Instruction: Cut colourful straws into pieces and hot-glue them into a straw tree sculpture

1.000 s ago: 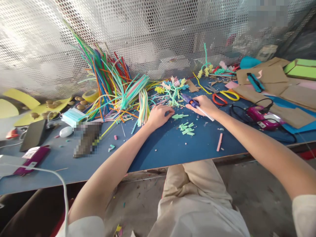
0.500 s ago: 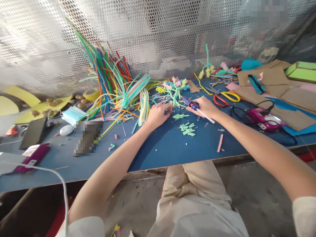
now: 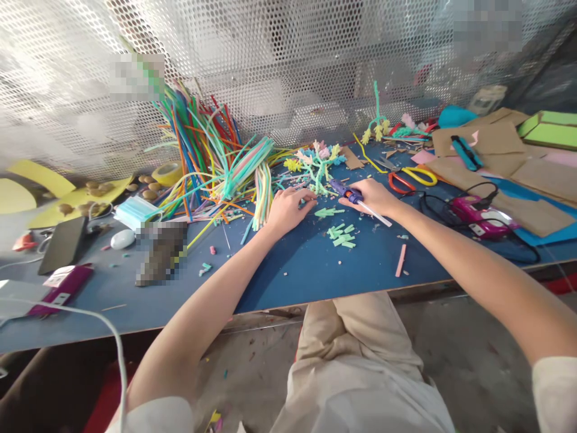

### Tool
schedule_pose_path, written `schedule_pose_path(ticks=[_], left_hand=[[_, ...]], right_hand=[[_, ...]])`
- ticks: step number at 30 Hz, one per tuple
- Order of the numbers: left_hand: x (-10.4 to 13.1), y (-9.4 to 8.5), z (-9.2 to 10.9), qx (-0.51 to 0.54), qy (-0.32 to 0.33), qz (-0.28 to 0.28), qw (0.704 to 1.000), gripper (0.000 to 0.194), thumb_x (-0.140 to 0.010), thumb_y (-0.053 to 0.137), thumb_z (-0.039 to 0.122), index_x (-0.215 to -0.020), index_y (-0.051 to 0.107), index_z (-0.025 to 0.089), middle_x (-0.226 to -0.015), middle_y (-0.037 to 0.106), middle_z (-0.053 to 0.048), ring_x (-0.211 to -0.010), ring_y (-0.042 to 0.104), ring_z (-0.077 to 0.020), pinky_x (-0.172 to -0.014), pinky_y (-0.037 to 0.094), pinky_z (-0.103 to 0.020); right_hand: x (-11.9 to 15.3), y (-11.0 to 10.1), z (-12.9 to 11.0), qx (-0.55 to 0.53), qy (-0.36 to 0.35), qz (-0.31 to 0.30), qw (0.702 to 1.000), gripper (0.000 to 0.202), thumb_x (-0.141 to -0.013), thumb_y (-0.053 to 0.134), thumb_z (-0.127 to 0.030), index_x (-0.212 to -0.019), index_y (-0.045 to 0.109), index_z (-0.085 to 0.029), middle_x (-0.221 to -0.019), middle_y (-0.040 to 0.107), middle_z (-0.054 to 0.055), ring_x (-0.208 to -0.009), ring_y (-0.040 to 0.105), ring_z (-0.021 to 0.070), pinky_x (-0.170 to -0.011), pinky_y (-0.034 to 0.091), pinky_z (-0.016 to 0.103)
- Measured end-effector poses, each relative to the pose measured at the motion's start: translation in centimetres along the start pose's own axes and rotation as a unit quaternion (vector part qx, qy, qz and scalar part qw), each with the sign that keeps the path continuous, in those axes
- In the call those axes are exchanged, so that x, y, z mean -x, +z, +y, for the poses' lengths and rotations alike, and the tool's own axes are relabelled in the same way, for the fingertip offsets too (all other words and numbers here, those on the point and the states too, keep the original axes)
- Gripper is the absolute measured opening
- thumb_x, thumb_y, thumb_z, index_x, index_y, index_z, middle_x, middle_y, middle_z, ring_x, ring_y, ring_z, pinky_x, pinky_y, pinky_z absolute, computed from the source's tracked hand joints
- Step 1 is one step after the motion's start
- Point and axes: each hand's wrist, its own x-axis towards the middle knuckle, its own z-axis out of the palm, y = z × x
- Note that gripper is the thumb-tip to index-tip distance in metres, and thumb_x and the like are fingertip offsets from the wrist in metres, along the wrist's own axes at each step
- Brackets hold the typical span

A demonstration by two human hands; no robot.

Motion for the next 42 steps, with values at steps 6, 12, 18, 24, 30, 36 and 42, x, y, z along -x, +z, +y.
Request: schedule_pose_path(ticks=[6,12,18,24,30,36,42], left_hand=[[0.0,0.0,-0.3,0.013,0.023,-0.021,0.999,0.008,-0.098,0.069,0.031,-0.099,0.077,0.029,-0.106,0.082,-0.001,-0.101,0.072,-0.0246,-0.09,0.051,-0.041],[0.0,0.0,-0.4,0.012,0.026,-0.022,0.999,0.011,-0.091,0.072,0.022,-0.098,0.077,0.029,-0.102,0.082,0.001,-0.101,0.073,-0.0239,-0.092,0.052,-0.041],[0.0,-0.2,-0.1,0.03,0.034,-0.03,0.999,0.012,-0.09,0.069,0.024,-0.097,0.077,0.028,-0.1,0.081,-0.001,-0.096,0.073,-0.0215,-0.091,0.054,-0.039],[0.1,-0.3,0.1,0.03,0.052,-0.042,0.997,0.011,-0.09,0.064,0.024,-0.092,0.075,0.025,-0.093,0.079,-0.001,-0.09,0.073,-0.0219,-0.087,0.053,-0.038],[0.3,-0.8,0.7,0.014,0.053,-0.07,0.996,0.011,-0.083,0.067,0.023,-0.091,0.073,0.025,-0.092,0.078,-0.001,-0.088,0.073,-0.0226,-0.087,0.051,-0.038],[0.2,-0.8,0.4,0.03,0.083,-0.117,0.989,0.017,-0.092,0.069,0.041,-0.094,0.074,0.025,-0.09,0.076,-0.001,-0.088,0.072,-0.0201,-0.081,0.049,-0.032],[0.1,-0.2,-0.1,0.015,0.084,-0.123,0.989,0.026,-0.101,0.065,0.049,-0.099,0.075,0.025,-0.093,0.077,-0.001,-0.09,0.072,-0.0187,-0.085,0.048,-0.031]], right_hand=[[-0.3,-0.1,1.2,0.022,0.028,0.038,0.999,0.038,-0.088,0.069,-0.054,-0.068,0.06,-0.022,-0.069,0.068,0.006,-0.063,0.057,0.0203,-0.06,0.032,0.032],[-0.4,-1.0,2.7,0.058,-0.001,0.067,0.996,0.038,-0.087,0.071,-0.06,-0.094,0.073,-0.022,-0.082,0.075,0.008,-0.071,0.065,0.0232,-0.062,0.036,0.032],[0.1,-3.6,2.9,0.108,-0.007,0.059,0.992,0.047,-0.089,0.073,-0.058,-0.118,0.073,-0.022,-0.089,0.079,0.009,-0.079,0.071,0.0274,-0.067,0.038,0.033],[-0.1,-4.4,3.5,0.116,0.016,0.032,0.993,0.038,-0.088,0.073,-0.061,-0.081,0.074,-0.023,-0.071,0.071,0.006,-0.068,0.065,0.0232,-0.061,0.035,0.033],[-0.2,-4.2,3.3,0.073,-0.013,0.028,0.997,0.057,-0.082,0.071,-0.078,-0.065,0.065,-0.024,-0.064,0.066,0.003,-0.063,0.059,0.0202,-0.062,0.035,0.034],[0.0,-4.6,3.3,0.033,0.001,0.008,0.999,0.06,-0.076,0.075,-0.08,-0.06,0.062,-0.024,-0.057,0.061,0.003,-0.06,0.055,0.0197,-0.058,0.035,0.034],[0.5,-5.0,2.6,0.008,0.02,-0.041,0.999,0.056,-0.076,0.078,-0.075,-0.057,0.062,-0.024,-0.057,0.064,0.002,-0.058,0.058,0.0205,-0.058,0.038,0.034]])
